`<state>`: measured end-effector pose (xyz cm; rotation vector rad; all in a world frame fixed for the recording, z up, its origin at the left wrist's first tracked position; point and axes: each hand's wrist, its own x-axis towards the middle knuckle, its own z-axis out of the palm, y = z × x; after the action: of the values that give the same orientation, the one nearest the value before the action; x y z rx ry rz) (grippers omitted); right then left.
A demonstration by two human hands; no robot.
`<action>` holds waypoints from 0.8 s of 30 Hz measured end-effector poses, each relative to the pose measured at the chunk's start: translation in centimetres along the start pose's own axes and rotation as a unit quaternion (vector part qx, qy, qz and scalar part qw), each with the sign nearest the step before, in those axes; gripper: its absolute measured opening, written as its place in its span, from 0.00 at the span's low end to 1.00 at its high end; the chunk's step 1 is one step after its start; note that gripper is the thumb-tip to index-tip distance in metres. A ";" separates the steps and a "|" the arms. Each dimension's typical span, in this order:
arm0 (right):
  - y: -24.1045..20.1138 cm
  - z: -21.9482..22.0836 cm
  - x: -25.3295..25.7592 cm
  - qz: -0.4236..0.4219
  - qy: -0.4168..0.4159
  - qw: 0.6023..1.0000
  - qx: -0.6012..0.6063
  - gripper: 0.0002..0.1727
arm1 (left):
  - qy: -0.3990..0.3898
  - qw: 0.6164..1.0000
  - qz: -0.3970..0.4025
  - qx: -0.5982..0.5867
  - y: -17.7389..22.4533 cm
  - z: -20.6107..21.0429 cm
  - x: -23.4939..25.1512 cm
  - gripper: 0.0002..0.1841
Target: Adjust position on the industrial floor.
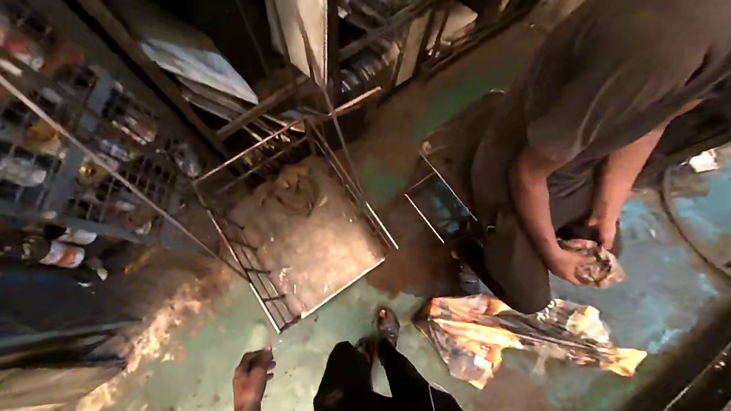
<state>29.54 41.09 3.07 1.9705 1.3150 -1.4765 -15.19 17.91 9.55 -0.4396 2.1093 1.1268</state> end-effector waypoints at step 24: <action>-33.5 23.5 23.0 -0.486 -0.085 0.823 -0.281 0.19 | -0.106 0.825 -0.093 0.548 5.1 11.9 13.8 0.35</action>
<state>-10.78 51.75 -18.54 0.7391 2.4794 -1.2885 -22.77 30.97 -1.83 0.0515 2.0649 -0.2447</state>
